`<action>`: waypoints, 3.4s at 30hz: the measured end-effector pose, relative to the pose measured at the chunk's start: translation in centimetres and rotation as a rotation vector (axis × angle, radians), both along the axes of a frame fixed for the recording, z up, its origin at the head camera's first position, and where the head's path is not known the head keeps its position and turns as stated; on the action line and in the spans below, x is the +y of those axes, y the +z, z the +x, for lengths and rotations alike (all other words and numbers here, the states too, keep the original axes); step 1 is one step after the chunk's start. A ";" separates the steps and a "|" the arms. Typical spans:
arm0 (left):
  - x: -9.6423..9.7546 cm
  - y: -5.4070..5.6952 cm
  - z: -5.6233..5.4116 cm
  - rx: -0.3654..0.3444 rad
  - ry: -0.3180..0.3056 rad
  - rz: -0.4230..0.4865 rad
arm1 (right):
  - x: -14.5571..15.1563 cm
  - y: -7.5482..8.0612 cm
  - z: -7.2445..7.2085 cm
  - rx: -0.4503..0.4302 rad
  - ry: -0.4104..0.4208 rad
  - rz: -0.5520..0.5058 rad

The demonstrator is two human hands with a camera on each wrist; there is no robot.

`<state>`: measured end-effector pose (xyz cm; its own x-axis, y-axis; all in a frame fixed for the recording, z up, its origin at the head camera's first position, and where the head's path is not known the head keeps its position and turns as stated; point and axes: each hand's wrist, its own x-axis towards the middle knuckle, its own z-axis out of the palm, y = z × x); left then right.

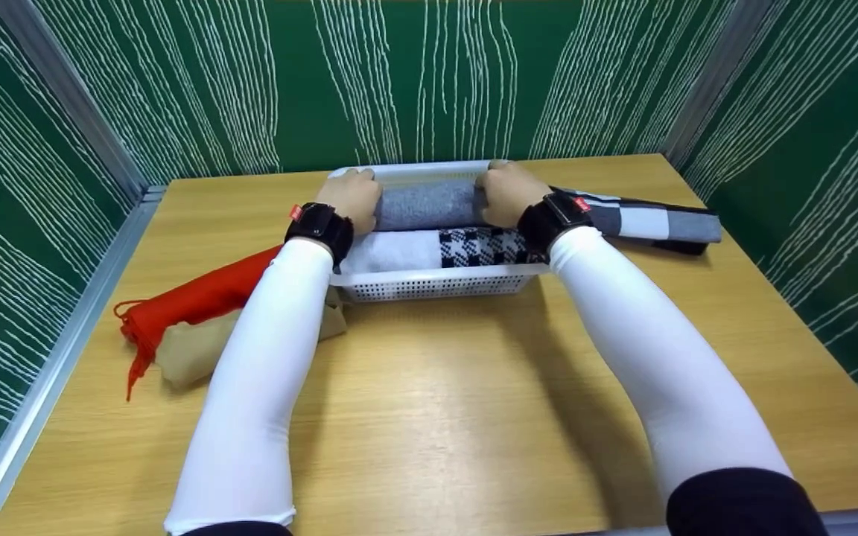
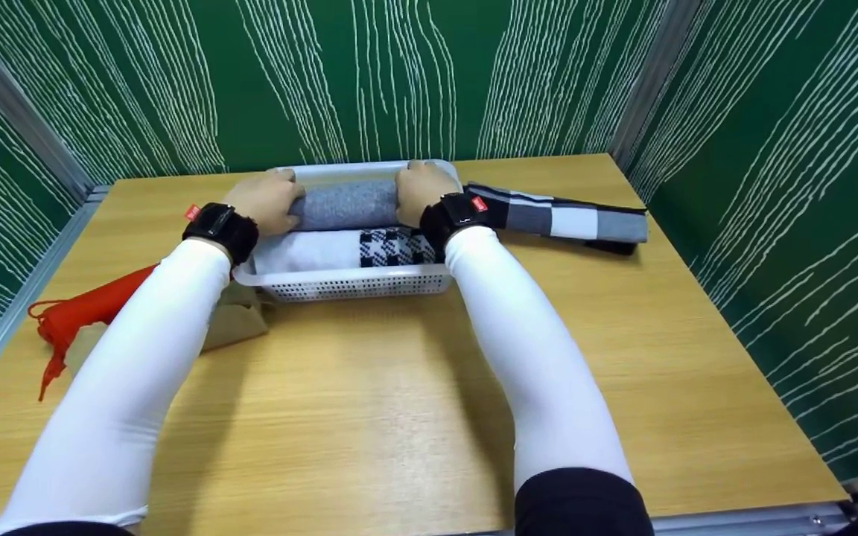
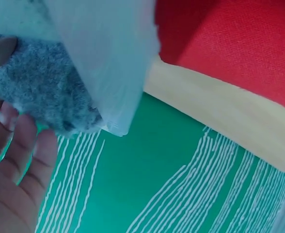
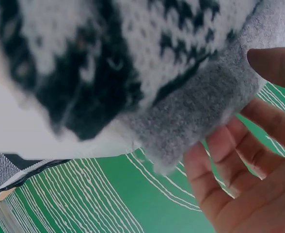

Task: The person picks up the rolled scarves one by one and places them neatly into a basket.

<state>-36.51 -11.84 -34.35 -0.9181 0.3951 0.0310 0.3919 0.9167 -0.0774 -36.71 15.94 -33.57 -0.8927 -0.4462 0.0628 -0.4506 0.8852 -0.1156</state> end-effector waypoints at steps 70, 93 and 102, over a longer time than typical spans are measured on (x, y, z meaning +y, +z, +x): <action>-1.2 2.8 3.8 -0.089 -0.063 0.186 | 3.6 1.9 3.6 -0.023 0.026 -0.029; -0.1 1.0 4.8 0.026 -0.117 0.170 | 6.7 1.1 5.0 0.128 0.058 -0.137; 0.4 0.5 5.2 0.024 -0.132 0.168 | 7.6 0.9 5.3 0.140 0.048 -0.171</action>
